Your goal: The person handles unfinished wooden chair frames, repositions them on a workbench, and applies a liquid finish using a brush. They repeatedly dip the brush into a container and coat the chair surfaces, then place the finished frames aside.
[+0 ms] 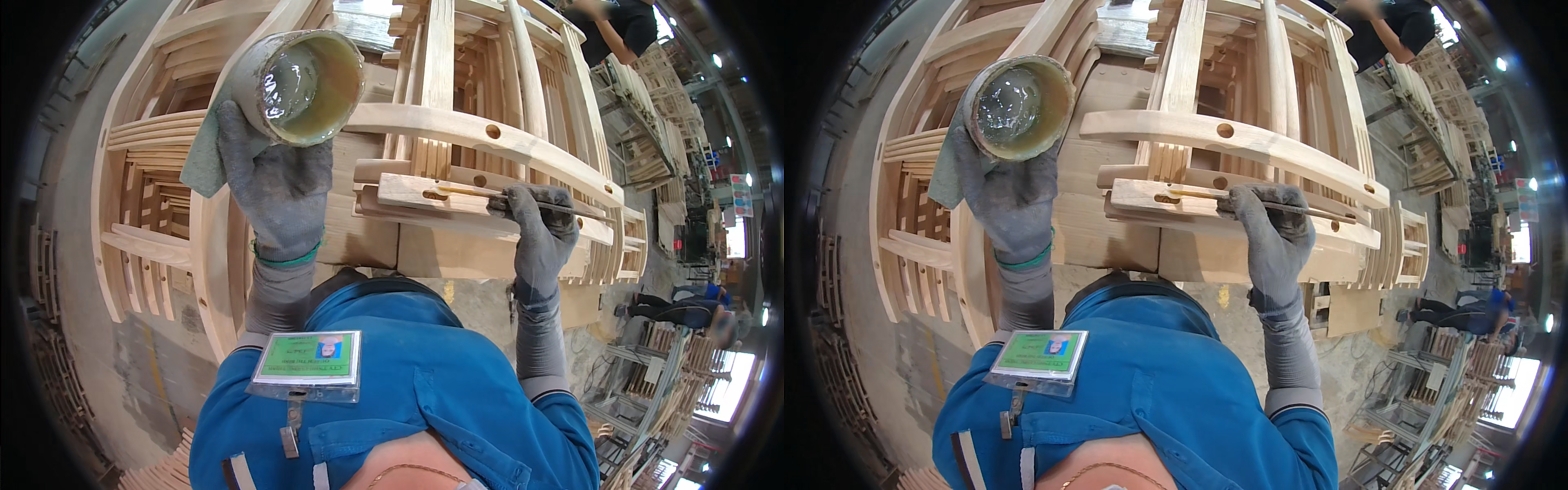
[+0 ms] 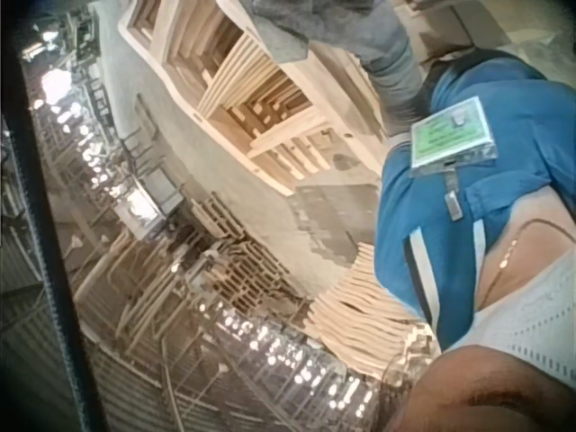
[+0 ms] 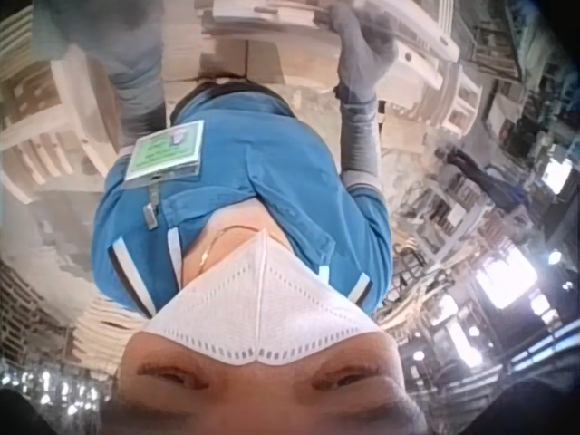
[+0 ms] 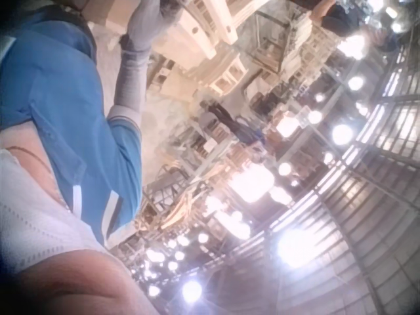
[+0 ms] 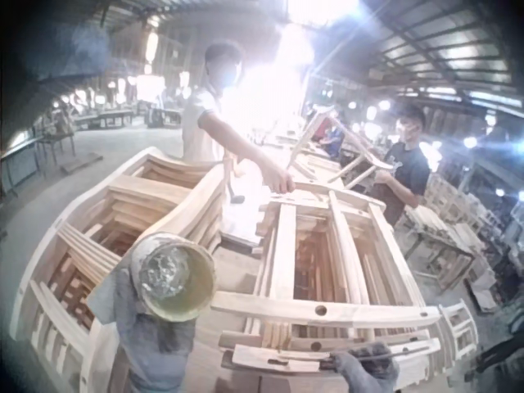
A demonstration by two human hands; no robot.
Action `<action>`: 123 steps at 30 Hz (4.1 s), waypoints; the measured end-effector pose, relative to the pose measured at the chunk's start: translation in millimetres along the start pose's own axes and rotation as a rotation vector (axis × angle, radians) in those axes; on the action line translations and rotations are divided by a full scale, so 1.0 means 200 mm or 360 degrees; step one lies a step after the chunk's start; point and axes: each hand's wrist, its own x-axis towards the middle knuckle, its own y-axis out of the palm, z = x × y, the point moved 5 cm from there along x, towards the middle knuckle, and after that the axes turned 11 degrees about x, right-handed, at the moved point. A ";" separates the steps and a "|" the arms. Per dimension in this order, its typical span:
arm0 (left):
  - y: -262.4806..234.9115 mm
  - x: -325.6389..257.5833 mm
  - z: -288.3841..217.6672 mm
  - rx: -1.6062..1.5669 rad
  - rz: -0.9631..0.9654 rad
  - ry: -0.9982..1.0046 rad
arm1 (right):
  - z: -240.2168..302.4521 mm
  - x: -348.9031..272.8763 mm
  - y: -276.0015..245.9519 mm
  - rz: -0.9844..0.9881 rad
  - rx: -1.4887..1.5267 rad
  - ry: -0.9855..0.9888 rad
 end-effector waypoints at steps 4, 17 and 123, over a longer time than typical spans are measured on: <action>-0.04 0.00 -0.03 -0.0002 0.0011 0.0065 | 0.06 0.01 0.08 0.0071 0.0140 0.0022; -0.13 0.00 -0.03 0.0072 -0.0067 0.0092 | 0.16 0.07 0.42 0.0815 -0.1160 -0.0312; 0.51 -6.05 0.34 0.0156 0.2858 -0.4866 | 1.17 -5.57 -1.42 -0.3585 -0.0064 -0.1757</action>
